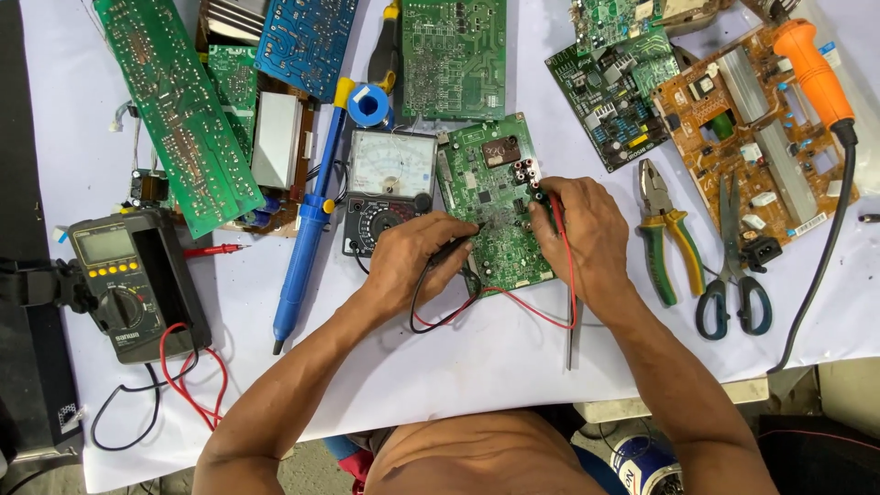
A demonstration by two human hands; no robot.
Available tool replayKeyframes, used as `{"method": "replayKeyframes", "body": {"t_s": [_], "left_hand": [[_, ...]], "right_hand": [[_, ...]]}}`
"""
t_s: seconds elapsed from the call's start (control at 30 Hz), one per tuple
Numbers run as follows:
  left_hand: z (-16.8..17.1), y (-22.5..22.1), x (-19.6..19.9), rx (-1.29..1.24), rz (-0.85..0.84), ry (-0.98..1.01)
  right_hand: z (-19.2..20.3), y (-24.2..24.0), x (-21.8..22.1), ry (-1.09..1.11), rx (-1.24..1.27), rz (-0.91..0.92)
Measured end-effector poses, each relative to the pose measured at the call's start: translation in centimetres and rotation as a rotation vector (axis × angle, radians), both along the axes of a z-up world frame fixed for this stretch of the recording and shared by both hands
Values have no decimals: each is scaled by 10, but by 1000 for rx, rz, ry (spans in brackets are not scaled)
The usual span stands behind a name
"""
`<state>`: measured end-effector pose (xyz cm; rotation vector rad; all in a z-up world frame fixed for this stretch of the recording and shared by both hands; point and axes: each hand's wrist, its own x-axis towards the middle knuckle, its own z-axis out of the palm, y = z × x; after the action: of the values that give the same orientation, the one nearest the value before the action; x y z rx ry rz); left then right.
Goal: Testing electrical components on a circuit board using a multimeter and probes to diagnose issues.
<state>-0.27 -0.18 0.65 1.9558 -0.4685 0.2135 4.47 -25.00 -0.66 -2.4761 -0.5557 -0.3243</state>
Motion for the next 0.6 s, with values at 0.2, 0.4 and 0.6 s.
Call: {"method": "replayKeyframes", "body": {"t_s": [0.2,0.4,0.6], "left_hand": [[-6,5,1,-156,-40,59],[6,8,4,-350,1,125],[5,5,6,-568,184,224]], "right_hand": [[12,-14,-11,-66,86,-32],[23,-36,14,-81,379,-79],[8,12,53,86,617,-80]]}}
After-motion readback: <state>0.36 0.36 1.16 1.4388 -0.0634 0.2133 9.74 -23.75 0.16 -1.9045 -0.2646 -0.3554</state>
